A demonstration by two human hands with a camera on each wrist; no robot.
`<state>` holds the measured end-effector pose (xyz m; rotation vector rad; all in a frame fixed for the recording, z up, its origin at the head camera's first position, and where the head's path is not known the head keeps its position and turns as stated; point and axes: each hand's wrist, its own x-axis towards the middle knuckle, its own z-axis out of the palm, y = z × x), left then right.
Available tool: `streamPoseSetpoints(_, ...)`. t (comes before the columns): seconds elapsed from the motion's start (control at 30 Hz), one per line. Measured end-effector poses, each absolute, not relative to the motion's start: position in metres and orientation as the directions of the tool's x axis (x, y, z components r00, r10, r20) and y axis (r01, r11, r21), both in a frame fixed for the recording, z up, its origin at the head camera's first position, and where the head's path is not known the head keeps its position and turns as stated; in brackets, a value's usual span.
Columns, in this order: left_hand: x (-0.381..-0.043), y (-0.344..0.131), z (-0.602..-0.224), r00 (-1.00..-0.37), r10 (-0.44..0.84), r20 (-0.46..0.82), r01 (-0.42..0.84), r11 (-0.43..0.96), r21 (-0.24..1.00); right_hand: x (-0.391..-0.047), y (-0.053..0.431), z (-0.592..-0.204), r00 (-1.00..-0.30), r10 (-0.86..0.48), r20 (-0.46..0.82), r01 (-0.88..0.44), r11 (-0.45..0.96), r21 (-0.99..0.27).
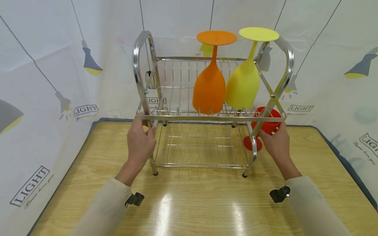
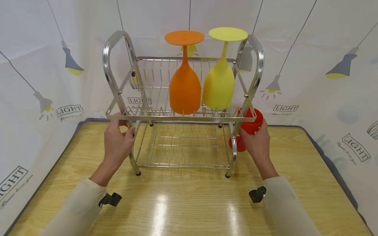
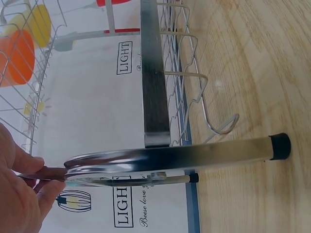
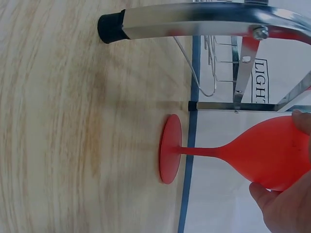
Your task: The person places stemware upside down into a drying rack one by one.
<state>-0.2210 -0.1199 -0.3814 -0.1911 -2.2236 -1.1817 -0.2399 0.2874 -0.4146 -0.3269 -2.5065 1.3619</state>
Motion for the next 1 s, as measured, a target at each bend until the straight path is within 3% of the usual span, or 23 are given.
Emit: streamPoseSetpoints(1.0, -0.220, -0.118, -0.384, -0.801, -0.146, 0.580, 0.394, 0.602, 0.695, -0.192, 0.295, -0.371, -0.896, 0.376, 0.236, 0.005, 0.539, -0.842)
